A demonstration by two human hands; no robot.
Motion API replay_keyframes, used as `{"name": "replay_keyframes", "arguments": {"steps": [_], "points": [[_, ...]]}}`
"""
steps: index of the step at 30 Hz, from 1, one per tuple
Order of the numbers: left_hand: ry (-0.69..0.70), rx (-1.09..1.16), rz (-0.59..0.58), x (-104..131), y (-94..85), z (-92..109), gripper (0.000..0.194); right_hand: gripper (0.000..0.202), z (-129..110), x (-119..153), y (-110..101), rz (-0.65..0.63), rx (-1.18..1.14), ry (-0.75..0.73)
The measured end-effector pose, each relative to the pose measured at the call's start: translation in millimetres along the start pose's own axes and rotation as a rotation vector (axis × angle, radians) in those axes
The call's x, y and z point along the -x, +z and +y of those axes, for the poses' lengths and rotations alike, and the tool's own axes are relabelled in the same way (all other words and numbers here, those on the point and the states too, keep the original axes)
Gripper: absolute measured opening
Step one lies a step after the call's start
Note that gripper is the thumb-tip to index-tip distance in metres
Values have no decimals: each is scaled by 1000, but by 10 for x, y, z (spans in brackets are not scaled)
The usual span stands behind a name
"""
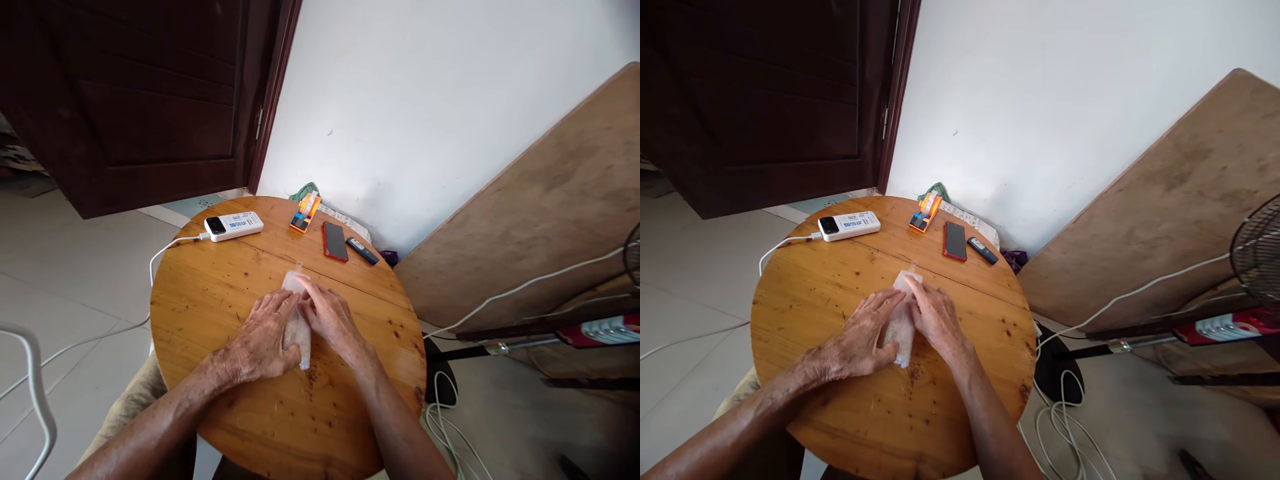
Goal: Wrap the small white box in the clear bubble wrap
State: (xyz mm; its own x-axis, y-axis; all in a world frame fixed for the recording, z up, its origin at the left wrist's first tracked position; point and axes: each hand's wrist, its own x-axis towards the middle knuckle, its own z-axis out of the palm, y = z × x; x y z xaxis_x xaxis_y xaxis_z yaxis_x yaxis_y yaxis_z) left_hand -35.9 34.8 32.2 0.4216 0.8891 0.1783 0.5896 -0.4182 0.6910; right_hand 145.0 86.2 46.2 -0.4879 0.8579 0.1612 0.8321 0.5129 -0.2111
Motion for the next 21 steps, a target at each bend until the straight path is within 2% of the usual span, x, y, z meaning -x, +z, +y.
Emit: {"name": "replay_keyframes", "arguments": {"steps": [3, 6, 8, 14, 16, 21], "points": [[90, -40, 83, 35, -11, 21, 84, 44, 66, -14, 89, 37, -103, 33], [198, -65, 53, 49, -41, 52, 65, 37, 137, 4, 67, 149, -261, 181], [235, -77, 53, 50, -51, 65, 53, 34, 196, 4, 26, 179, -381, 305], [275, -96, 135, 40, -20, 57, 40, 37, 285, -146, 11, 18, -795, 645], [294, -98, 146, 39, -12, 49, 39, 33, 261, -233, 24, -9, -857, 684], [313, -102, 152, 41, -15, 42, 36, 15, 198, -393, 6, -114, -912, 660]]}}
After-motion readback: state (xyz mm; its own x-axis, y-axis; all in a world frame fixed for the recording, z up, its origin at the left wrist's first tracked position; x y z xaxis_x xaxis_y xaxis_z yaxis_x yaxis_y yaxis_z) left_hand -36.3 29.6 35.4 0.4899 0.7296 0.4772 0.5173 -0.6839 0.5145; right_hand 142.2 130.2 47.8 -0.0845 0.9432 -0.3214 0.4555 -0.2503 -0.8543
